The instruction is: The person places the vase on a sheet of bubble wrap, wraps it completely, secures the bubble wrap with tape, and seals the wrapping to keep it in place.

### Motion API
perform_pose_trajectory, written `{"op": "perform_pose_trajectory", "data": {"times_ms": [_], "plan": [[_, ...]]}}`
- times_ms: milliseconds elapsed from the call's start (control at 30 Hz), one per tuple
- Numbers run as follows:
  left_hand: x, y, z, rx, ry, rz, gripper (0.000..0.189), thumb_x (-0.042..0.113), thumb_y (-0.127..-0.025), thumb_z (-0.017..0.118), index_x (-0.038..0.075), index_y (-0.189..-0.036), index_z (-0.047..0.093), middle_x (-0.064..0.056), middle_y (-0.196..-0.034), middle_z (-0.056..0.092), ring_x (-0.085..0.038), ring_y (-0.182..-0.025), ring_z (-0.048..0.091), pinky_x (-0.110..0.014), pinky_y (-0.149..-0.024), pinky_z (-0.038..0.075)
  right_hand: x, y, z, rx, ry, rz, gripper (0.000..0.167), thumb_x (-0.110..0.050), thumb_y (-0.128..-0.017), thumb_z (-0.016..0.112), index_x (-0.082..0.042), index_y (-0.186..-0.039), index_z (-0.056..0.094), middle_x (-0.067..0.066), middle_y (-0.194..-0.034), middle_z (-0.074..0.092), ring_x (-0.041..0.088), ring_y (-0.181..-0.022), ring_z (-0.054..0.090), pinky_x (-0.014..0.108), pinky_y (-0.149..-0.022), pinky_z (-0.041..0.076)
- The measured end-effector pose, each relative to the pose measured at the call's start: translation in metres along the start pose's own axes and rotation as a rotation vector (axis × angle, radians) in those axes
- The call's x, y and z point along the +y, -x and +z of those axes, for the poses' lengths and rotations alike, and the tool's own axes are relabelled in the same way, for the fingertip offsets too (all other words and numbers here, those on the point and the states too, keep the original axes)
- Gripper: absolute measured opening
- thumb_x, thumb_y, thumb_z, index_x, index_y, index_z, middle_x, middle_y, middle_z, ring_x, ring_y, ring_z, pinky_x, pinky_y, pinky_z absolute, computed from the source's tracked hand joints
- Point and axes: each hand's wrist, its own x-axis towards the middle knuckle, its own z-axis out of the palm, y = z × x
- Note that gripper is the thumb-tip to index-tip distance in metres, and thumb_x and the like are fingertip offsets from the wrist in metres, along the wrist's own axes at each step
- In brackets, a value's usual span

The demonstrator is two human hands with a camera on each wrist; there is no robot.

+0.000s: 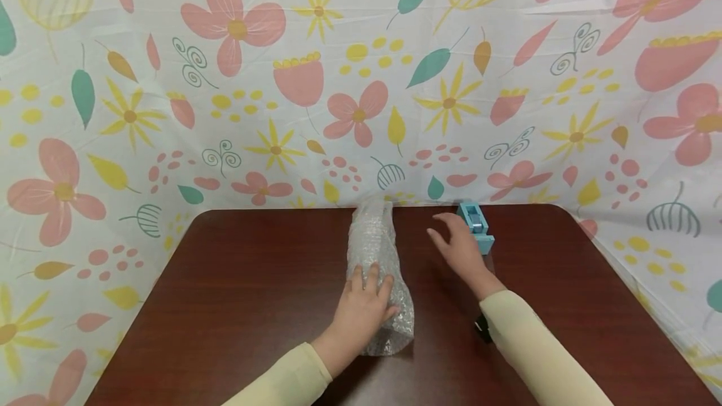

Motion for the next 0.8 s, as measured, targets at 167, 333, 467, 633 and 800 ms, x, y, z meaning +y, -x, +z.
{"op": "perform_pose_trajectory", "data": {"times_ms": [167,333,467,633,800], "plan": [[0.000,0.000,-0.001,-0.006,0.006,-0.002,0.058,0.065,-0.082,0.070,0.021,-0.119,0.069,-0.010,-0.124,0.071,-0.032,-0.108,0.069,-0.032,-0.080,0.063,0.016,0.021,-0.022,0.076,-0.106,0.093,0.042,-0.022,-0.107,0.055,0.005,-0.139,0.053,0.030,-0.139,0.054,0.048,-0.128,0.053,0.064,-0.103,0.047],[-0.001,0.000,-0.001,0.009,-0.007,-0.001,0.058,0.066,-0.082,0.070,0.021,-0.118,0.069,-0.009,-0.123,0.071,-0.031,-0.108,0.070,-0.032,-0.079,0.063,0.023,0.035,-0.035,0.118,-0.154,0.100,0.043,-0.022,-0.107,0.054,0.006,-0.140,0.053,0.031,-0.137,0.054,0.049,-0.125,0.054,0.065,-0.103,0.046],[0.000,0.001,0.000,0.027,-0.024,-0.004,0.059,0.067,-0.080,0.071,0.022,-0.117,0.068,-0.009,-0.122,0.071,-0.031,-0.107,0.070,-0.031,-0.077,0.062,0.029,0.040,-0.043,0.143,-0.155,0.127,0.044,-0.024,-0.107,0.053,0.006,-0.140,0.053,0.030,-0.135,0.055,0.047,-0.120,0.058,0.056,-0.098,0.052],[0.001,0.001,0.002,0.040,-0.040,-0.006,0.059,0.069,-0.080,0.071,0.023,-0.117,0.068,-0.008,-0.122,0.071,-0.030,-0.107,0.070,-0.031,-0.077,0.062,0.036,0.043,-0.050,0.152,-0.158,0.217,0.047,-0.030,-0.108,0.050,0.003,-0.141,0.052,0.026,-0.134,0.057,0.042,-0.117,0.060,0.016,-0.081,0.043],[0.001,0.002,0.003,0.051,-0.049,-0.009,0.060,0.069,-0.079,0.071,0.023,-0.116,0.069,-0.008,-0.121,0.071,-0.029,-0.106,0.070,-0.030,-0.077,0.062,0.043,0.045,-0.052,0.124,-0.212,0.351,0.053,-0.037,-0.110,0.042,0.001,-0.147,0.046,0.025,-0.142,0.053,0.036,-0.121,0.052,0.033,-0.092,0.046]]}}
